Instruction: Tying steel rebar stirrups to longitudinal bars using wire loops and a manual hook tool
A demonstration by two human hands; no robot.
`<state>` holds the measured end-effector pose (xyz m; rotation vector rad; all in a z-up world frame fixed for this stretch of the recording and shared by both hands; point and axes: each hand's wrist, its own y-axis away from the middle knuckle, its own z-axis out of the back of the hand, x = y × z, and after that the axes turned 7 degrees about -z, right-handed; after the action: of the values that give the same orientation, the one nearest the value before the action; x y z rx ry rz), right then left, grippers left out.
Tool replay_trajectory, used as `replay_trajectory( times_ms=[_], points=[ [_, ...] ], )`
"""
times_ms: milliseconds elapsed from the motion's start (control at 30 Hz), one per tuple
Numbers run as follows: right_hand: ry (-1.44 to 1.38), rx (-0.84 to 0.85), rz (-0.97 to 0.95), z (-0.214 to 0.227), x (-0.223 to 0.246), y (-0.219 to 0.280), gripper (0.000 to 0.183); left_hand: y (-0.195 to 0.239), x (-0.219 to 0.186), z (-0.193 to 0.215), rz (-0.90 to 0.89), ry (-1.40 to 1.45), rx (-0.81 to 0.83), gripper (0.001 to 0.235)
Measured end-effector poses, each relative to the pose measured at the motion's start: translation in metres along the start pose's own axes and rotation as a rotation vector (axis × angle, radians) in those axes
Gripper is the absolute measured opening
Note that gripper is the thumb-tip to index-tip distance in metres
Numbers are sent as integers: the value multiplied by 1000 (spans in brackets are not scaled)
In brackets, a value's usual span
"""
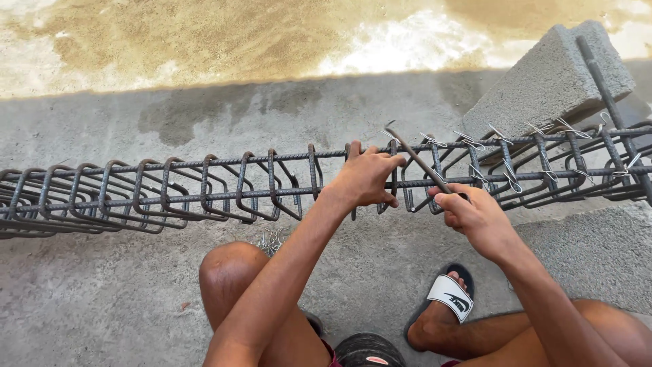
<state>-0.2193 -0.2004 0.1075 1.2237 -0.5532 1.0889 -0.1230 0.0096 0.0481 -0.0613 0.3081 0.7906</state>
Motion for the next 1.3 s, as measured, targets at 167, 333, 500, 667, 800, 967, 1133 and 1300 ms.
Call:
replay_trajectory(
  times_ms=[167, 333, 500, 667, 800, 967, 1133, 1300],
  points=[
    [13, -4, -34, -3, 20, 0, 38, -1, 7, -14, -63, -62, -94, 64],
    [81, -40, -52, -2, 27, 2, 39, 3, 6, -14, -90, -103, -152, 65],
    [126, -55, -52, 0, 29, 3, 39, 3, 4, -10, -100, -148, -163, 65],
    [128, -73, -62, 1, 31, 8, 40, 0, 4, -10, -111, -128, -165, 65],
    [140, -79, -60, 3, 29, 9, 38, -1, 2, -10, -105, -128, -164, 66],
    [148, -97, -69, 7, 31, 14, 37, -4, 3, -17, -96, -119, -167, 66],
    [154, -103, -72, 8, 26, 13, 36, -4, 4, -19, -102, -131, -170, 65],
    [86, -23, -65, -4, 20, 6, 34, -4, 4, -18, -93, -108, -171, 67]
  ],
)
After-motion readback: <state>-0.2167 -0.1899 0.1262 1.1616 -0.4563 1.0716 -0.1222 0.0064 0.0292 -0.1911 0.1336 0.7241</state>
